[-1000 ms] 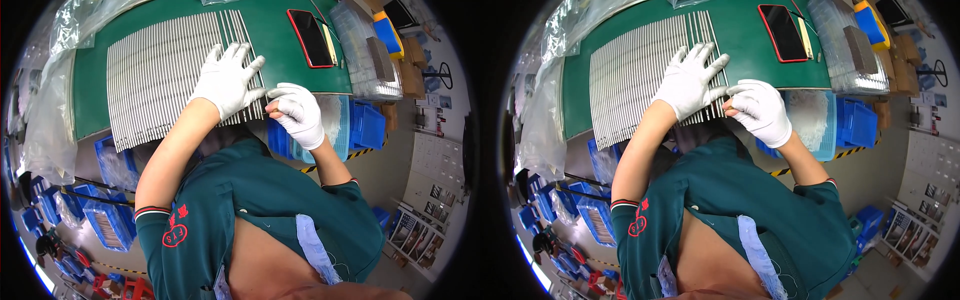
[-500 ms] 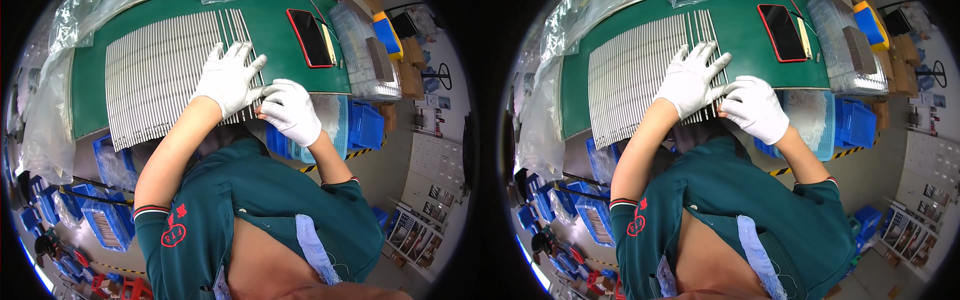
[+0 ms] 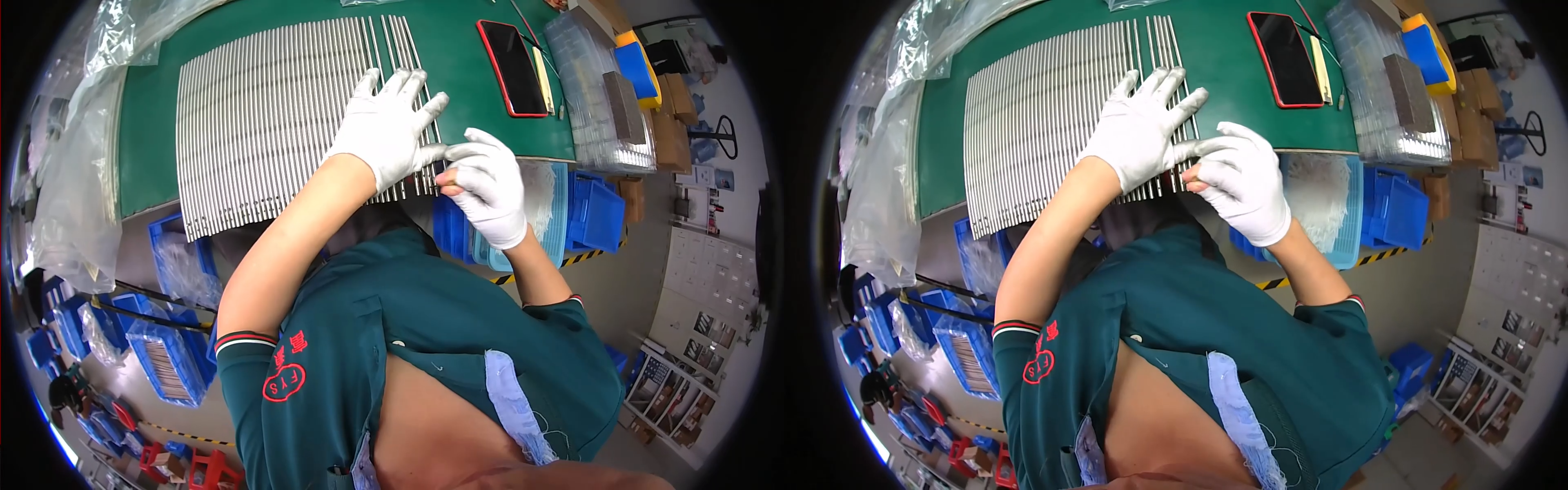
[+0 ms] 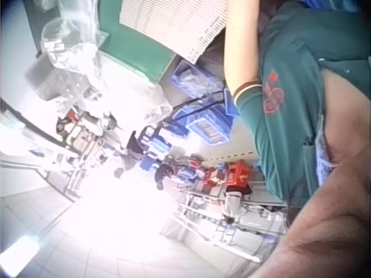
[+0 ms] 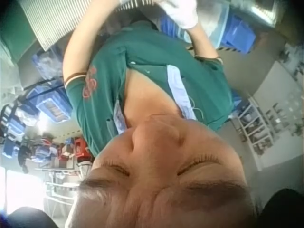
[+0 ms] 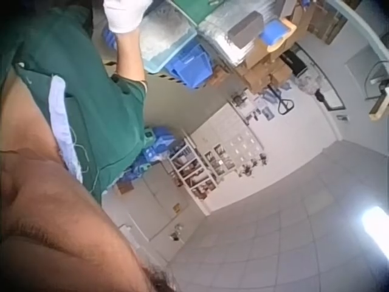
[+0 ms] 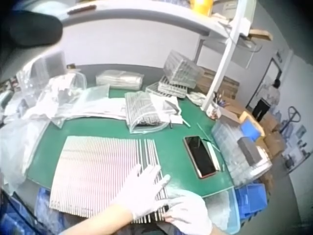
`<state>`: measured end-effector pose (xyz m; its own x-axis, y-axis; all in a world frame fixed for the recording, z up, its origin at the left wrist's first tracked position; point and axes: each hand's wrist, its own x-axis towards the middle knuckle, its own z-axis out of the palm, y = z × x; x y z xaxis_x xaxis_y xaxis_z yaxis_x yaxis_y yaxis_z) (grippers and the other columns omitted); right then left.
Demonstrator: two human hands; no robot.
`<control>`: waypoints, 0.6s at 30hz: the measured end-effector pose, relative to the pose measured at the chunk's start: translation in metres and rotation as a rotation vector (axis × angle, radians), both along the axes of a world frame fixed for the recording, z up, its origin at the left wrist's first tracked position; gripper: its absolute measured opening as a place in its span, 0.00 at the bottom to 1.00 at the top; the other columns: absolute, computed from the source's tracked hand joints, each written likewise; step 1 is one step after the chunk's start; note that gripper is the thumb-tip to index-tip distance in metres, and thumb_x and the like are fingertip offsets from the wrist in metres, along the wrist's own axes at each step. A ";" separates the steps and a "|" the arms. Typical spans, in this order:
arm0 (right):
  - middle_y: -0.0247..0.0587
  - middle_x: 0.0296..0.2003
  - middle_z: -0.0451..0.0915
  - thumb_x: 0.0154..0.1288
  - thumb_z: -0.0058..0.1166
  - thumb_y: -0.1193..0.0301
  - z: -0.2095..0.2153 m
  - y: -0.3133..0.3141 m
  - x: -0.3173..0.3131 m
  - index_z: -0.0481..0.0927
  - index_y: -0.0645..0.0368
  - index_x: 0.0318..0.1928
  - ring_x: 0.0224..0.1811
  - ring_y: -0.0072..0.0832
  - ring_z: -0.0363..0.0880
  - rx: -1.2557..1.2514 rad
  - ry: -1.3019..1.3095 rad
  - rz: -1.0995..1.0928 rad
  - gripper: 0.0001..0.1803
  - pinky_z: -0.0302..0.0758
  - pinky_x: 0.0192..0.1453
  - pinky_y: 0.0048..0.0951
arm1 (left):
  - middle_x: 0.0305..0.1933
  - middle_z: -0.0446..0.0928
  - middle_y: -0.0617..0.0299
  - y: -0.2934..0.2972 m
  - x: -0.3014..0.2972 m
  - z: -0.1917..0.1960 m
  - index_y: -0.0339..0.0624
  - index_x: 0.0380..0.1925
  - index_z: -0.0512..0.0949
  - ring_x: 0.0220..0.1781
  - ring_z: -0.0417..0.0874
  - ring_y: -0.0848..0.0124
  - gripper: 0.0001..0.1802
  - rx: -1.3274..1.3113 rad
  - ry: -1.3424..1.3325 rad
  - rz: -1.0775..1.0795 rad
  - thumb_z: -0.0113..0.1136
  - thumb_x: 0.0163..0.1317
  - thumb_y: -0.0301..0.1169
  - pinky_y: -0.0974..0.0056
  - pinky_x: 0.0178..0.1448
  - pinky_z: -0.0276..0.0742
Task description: Sorting and aligning thin metal rods on a workbench in a factory setting.
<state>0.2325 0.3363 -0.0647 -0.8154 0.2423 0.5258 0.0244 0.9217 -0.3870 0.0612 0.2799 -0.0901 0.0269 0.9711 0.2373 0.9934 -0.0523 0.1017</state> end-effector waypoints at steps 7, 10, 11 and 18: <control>0.30 0.27 0.79 0.45 0.61 0.70 -0.011 0.007 0.000 0.77 0.54 0.27 0.39 0.30 0.77 -0.058 -0.049 0.033 0.07 0.67 0.56 0.41 | 0.61 0.64 0.52 0.002 -0.001 0.000 0.50 0.57 0.68 0.63 0.63 0.61 0.34 0.043 -0.021 -0.014 0.43 0.56 0.58 0.50 0.65 0.53; 0.30 0.27 0.79 0.45 0.61 0.70 -0.010 0.006 0.000 0.77 0.54 0.27 0.39 0.31 0.77 -0.040 -0.043 0.021 0.08 0.67 0.56 0.40 | 0.60 0.64 0.51 0.001 -0.001 -0.001 0.49 0.56 0.68 0.61 0.64 0.60 0.33 0.070 -0.026 -0.024 0.45 0.56 0.57 0.51 0.64 0.56; 0.30 0.27 0.79 0.45 0.61 0.70 -0.010 0.005 0.000 0.77 0.54 0.27 0.39 0.31 0.76 -0.023 -0.028 0.011 0.08 0.68 0.56 0.40 | 0.60 0.64 0.51 0.000 -0.001 -0.001 0.49 0.56 0.68 0.61 0.64 0.60 0.33 0.063 -0.024 -0.023 0.45 0.56 0.58 0.51 0.64 0.56; 0.31 0.26 0.79 0.45 0.62 0.70 -0.014 0.005 0.004 0.77 0.53 0.30 0.37 0.33 0.78 -0.015 0.035 0.028 0.10 0.69 0.54 0.42 | 0.62 0.63 0.54 0.000 -0.001 -0.003 0.52 0.57 0.69 0.65 0.61 0.64 0.33 0.019 -0.020 -0.012 0.42 0.57 0.59 0.51 0.67 0.49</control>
